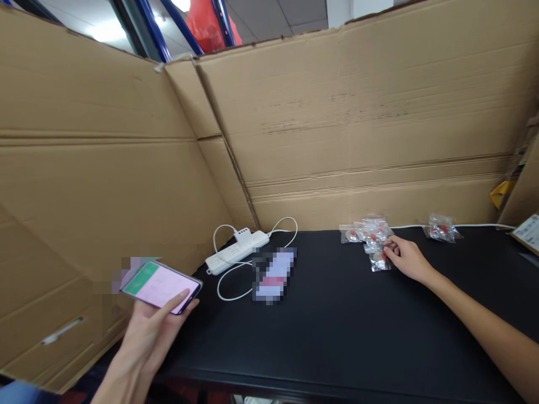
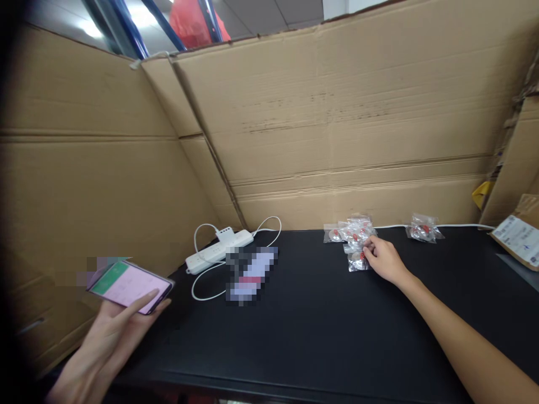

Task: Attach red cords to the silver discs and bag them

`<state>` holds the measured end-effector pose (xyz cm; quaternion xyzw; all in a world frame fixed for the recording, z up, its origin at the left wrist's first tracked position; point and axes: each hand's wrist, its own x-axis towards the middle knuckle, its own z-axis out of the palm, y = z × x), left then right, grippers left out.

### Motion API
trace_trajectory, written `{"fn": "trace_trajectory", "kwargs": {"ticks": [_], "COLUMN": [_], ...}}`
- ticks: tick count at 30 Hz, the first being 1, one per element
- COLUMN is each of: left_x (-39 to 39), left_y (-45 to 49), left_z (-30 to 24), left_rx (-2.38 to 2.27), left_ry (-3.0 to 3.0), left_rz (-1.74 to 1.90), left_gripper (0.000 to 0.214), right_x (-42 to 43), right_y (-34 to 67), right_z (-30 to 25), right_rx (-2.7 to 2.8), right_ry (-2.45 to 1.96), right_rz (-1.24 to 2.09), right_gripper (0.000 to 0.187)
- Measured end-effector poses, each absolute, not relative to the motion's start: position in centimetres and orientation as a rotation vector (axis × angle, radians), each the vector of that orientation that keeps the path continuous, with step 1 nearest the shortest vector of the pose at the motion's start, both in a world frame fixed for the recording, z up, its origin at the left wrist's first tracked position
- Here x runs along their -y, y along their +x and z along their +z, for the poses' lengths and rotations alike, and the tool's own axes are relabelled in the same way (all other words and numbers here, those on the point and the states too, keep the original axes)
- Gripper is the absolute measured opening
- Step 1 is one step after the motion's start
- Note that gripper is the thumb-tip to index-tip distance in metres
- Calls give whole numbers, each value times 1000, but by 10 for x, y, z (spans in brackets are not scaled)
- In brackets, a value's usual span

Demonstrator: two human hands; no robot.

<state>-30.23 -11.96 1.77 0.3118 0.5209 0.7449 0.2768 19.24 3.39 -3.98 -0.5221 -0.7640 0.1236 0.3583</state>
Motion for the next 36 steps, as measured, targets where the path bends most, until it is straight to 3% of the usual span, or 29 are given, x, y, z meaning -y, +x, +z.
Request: {"fn": "trace_trajectory", "kwargs": {"ticks": [6,12,19,24,36], "left_x": [124,123,121,120,122], "left_y": [-302,-302,-303,-306,-300], "left_z": [23,23,18,16,21], "left_rx": [-1273,-1243,-1317,-1260,-1254], "left_ry": [870,678,870,790,742], "left_rz": [1981,1980,1958,1961,1972], "left_gripper": [47,31,43,29,34], "right_x": [-35,-35,-36,-36,-36], "right_y": [193,193,194,193,194], "right_z": [-41,-41,-42,-41,-42], "right_rx": [1977,1974,1970,1978,1970], "right_ry": [-1353,-1352,-1341,-1345,-1354], "right_rz": [313,302,321,303,300], "right_gripper": [21,21,21,20,21]}}
